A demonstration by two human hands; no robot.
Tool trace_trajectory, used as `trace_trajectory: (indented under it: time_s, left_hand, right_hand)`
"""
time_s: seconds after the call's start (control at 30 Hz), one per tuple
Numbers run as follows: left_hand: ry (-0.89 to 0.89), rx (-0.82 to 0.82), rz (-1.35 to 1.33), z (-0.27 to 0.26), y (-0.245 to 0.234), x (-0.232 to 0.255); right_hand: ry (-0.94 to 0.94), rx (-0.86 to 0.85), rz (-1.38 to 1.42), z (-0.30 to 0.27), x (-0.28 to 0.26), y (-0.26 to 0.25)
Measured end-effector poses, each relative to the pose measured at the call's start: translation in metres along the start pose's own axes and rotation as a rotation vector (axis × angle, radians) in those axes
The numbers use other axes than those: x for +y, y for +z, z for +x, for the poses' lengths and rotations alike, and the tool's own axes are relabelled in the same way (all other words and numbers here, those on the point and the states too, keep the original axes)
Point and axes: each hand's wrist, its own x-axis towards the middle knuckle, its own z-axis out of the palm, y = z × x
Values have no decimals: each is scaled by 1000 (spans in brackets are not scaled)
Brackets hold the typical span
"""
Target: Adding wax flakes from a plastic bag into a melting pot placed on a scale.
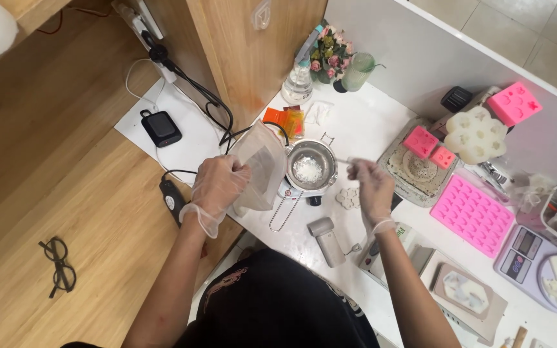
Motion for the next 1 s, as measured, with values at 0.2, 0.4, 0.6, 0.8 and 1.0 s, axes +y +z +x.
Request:
trace_trajectory:
  time_s: [0.2, 0.4, 0.6, 0.8, 1.0]
  left_hand:
    - [105, 7, -51, -14, 2, -2]
    - [179, 42, -67, -8, 15, -17]
    - [231, 125, -116, -4, 21, -22]
    - [215, 132, -154, -5, 25, -23]
    - [237, 161, -126, -6, 20, -22]
  right_hand:
    - [-142, -74, 94, -7, -71, 24]
    - [-592, -693, -938, 5, -36, 172]
    - [-257, -889, -959, 41, 53, 253]
    - [260, -740, -589, 37, 72, 246]
    - [161, -796, -580, 19, -45, 185]
